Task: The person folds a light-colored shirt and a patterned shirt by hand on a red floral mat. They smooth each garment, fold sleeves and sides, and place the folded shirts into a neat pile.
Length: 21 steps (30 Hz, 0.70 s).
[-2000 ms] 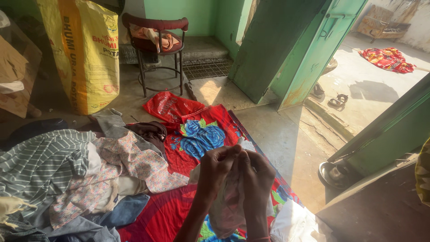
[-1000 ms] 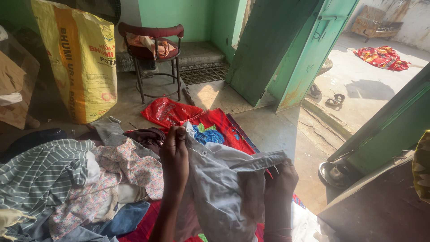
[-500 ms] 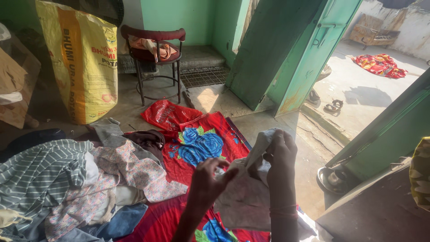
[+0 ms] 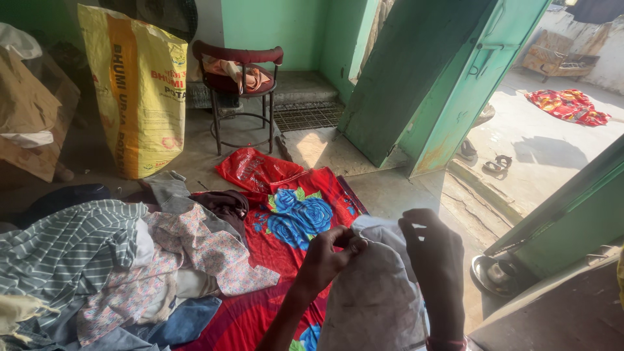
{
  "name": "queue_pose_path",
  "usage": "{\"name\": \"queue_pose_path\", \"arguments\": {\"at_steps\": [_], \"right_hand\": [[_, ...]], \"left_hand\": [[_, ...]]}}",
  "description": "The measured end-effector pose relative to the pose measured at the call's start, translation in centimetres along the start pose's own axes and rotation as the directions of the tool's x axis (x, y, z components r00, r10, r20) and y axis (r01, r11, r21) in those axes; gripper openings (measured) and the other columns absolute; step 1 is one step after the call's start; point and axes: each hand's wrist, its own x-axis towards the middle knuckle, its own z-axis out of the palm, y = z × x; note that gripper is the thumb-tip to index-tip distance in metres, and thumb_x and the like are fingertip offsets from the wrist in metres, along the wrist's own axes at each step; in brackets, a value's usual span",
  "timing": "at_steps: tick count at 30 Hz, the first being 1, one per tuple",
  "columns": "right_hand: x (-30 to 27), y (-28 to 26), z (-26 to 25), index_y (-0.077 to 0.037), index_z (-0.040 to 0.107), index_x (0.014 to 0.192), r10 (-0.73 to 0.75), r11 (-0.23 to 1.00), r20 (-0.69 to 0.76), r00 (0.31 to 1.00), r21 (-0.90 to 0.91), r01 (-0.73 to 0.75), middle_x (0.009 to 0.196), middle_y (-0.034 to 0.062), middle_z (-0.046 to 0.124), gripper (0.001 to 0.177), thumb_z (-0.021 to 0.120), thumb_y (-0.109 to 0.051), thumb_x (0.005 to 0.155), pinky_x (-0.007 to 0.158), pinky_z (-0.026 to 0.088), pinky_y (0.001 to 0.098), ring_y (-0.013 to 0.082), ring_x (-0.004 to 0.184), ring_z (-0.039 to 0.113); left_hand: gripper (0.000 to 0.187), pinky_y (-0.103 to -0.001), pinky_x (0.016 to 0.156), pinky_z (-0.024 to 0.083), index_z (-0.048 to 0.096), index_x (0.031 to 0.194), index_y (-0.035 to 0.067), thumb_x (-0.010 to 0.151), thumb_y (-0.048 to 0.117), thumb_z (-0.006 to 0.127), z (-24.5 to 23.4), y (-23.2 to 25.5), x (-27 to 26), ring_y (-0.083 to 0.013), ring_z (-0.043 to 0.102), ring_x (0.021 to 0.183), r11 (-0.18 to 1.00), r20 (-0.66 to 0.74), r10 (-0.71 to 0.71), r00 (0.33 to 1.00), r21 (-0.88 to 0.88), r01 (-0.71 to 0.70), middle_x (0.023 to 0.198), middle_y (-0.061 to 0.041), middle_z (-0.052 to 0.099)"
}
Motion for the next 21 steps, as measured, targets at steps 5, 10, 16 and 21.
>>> {"name": "queue_pose_path", "arguments": {"at_steps": [5,10,16,21], "right_hand": [[-2.7,-0.4,2.4,-0.011,0.081,0.100,-0.001,0.997,0.304,0.953,0.068,-0.021,0.089,0.0085,0.082,0.022,0.077,-0.026,0.084,0.074,0.059,0.0333,0.0200,0.086,0.081],[-3.6,-0.5,4.3,-0.011,0.080,0.100,-0.006,0.998,0.331,0.944,0.064,-0.016,0.090,0.0081,0.082,0.024,0.079,-0.026,0.082,0.074,0.060,0.0337,0.0203,0.086,0.081],[-4.6,-1.8,6.6,-0.008,0.077,0.101,-0.120,0.964,0.203,0.972,0.258,0.065,0.091,0.0089,0.081,0.019,0.074,-0.019,0.086,0.075,0.062,0.0327,0.0210,0.083,0.081],[-4.5,-2.1,7.1,-0.004,0.075,0.095,-0.301,0.936,0.119,0.946,0.223,0.270,0.087,0.0102,0.078,0.013,0.072,-0.012,0.085,0.073,0.059,0.0328,0.0222,0.082,0.079]], "left_hand": [[0.023,-0.027,0.077,0.056,0.076,0.109,0.003,0.094,0.020,0.072,-1.2,3.3,-2.4,-0.0068,0.070,0.087,1.000,0.057,-0.016,0.998,0.007,0.016,0.096,-0.008,0.080],[0.021,-0.026,0.074,0.058,0.076,0.104,0.003,0.096,0.021,0.069,-2.3,5.3,-3.8,-0.0085,0.075,0.082,0.989,-0.140,-0.128,0.982,0.050,0.136,0.091,-0.007,0.081],[0.021,-0.030,0.065,0.059,0.077,0.100,0.003,0.091,0.021,0.074,-3.4,6.4,-4.2,-0.0149,0.079,0.074,0.960,-0.224,0.011,0.975,0.276,0.052,0.085,-0.013,0.079],[0.021,-0.033,0.064,0.057,0.078,0.098,0.002,0.092,0.021,0.073,-4.5,5.2,-4.3,-0.0214,0.079,0.074,0.937,-0.211,0.049,0.976,0.349,0.028,0.084,-0.015,0.077]]}}
